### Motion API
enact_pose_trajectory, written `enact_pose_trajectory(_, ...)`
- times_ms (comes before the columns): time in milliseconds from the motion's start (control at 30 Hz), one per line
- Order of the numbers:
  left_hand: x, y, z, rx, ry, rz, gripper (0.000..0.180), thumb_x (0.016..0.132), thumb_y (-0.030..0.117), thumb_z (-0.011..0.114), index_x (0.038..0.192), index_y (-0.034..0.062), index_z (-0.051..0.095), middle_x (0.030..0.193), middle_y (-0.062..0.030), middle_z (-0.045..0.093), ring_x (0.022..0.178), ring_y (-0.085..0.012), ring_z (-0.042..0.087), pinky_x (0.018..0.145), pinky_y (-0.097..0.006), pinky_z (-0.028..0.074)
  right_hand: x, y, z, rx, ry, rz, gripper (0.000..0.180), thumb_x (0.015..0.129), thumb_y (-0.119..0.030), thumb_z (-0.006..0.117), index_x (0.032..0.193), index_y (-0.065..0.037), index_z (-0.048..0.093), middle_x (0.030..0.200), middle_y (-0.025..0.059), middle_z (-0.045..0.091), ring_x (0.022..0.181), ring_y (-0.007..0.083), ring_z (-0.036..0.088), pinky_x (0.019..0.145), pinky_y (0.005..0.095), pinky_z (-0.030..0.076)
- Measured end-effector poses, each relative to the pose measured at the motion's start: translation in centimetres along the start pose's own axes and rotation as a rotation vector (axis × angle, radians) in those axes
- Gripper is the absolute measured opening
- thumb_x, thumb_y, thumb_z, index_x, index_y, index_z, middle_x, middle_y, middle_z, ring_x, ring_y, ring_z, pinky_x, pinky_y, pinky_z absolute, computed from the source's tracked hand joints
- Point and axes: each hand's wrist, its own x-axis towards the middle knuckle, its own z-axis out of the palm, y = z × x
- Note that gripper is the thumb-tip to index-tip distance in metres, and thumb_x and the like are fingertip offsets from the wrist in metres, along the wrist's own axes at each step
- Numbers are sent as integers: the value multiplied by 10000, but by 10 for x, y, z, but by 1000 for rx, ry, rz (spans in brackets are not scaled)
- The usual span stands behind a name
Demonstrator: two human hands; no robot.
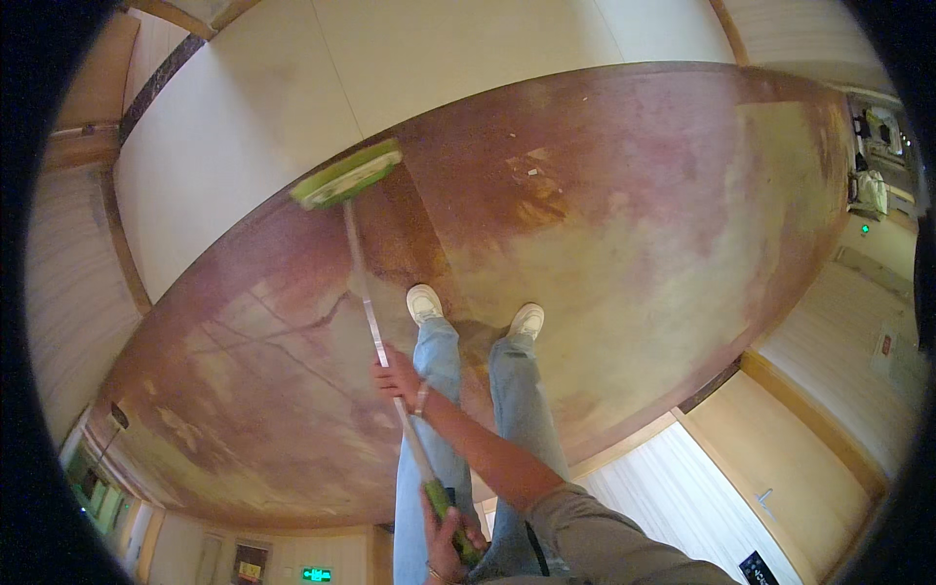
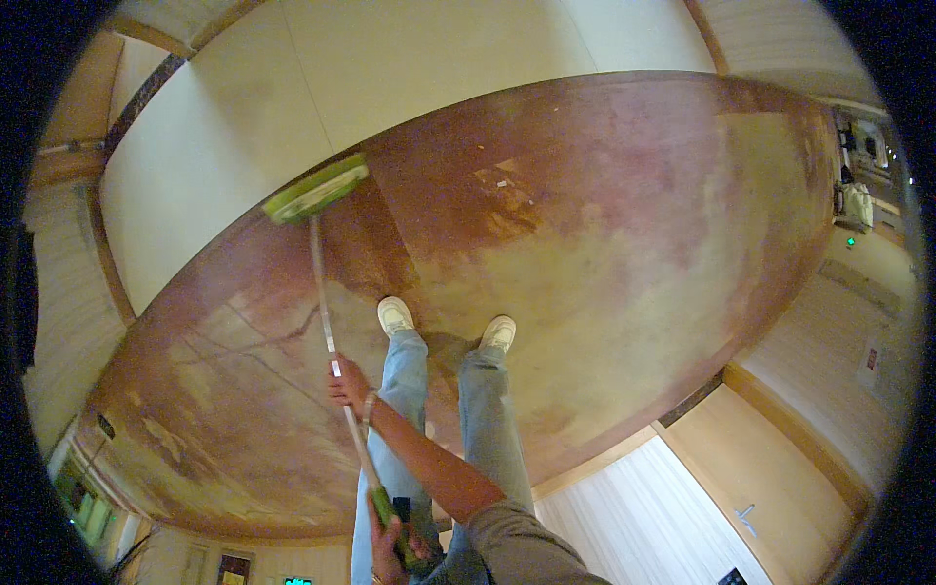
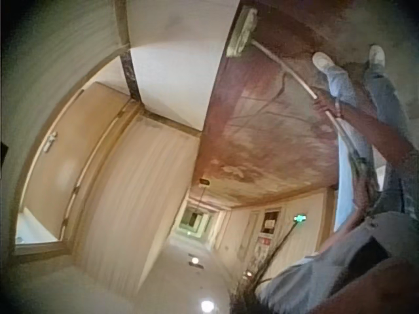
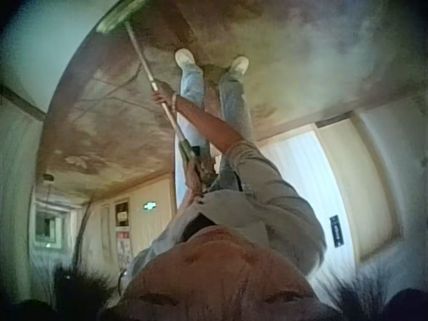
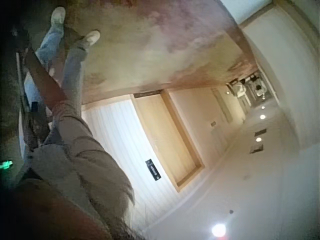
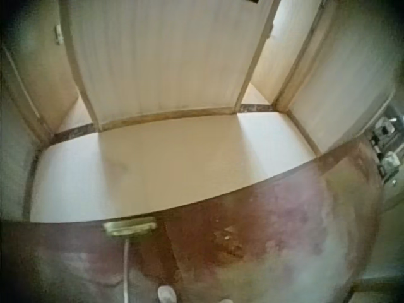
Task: The person mops a large circular floor area with a green mop, moving in steady back-and-forth strokes across the patterned surface. The person shifts position slightly to cover adjacent sections while maintaining continuous contact with the floor.
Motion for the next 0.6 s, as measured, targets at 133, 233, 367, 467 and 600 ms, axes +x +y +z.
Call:
enact_pose_trajectory(133,20,11,12,114,-9,75,609,905,249,364,1349,262,-52,553,-75,406,429,-167,437,409,-308,429,27,5,12,-16,-68,46,350,844,-479,415,779,-134,428,537,-61,304,377,56,255,290,191,205)
enact_pose_trajectory(233,32,1,36,129,-56,12,591,910,230,366,1359,240,-17,554,-75,413,424,-167,439,406,-303,426,13,-32,-53,288,-127,136,323,845,-433,424,758,-122,428,552,-52,313,396,55,277,293,187,217)
enact_pose_trajectory(367,28,-7,44,217,-286,-124,548,909,191,371,1367,225,73,549,-70,430,435,-165,454,419,-300,430,-56,-80,-129,370,-286,-86,364,833,-499,422,790,-141,475,556,-46,329,421,65,297,313,189,218)
enact_pose_trajectory(467,28,-13,23,281,-297,-116,573,890,246,417,1356,302,88,538,-69,426,421,-173,452,396,-309,420,-86,-82,-96,184,-124,-250,371,837,-517,396,788,-160,484,555,-48,328,421,76,304,308,201,236)
enact_pose_trajectory(600,7,-10,14,178,-167,4,570,902,237,385,1367,224,56,535,-76,417,423,-182,453,401,-302,413,-53,-39,-49,65,-31,-77,375,828,-542,397,770,-180,475,529,-63,320,405,77,307,299,213,239)
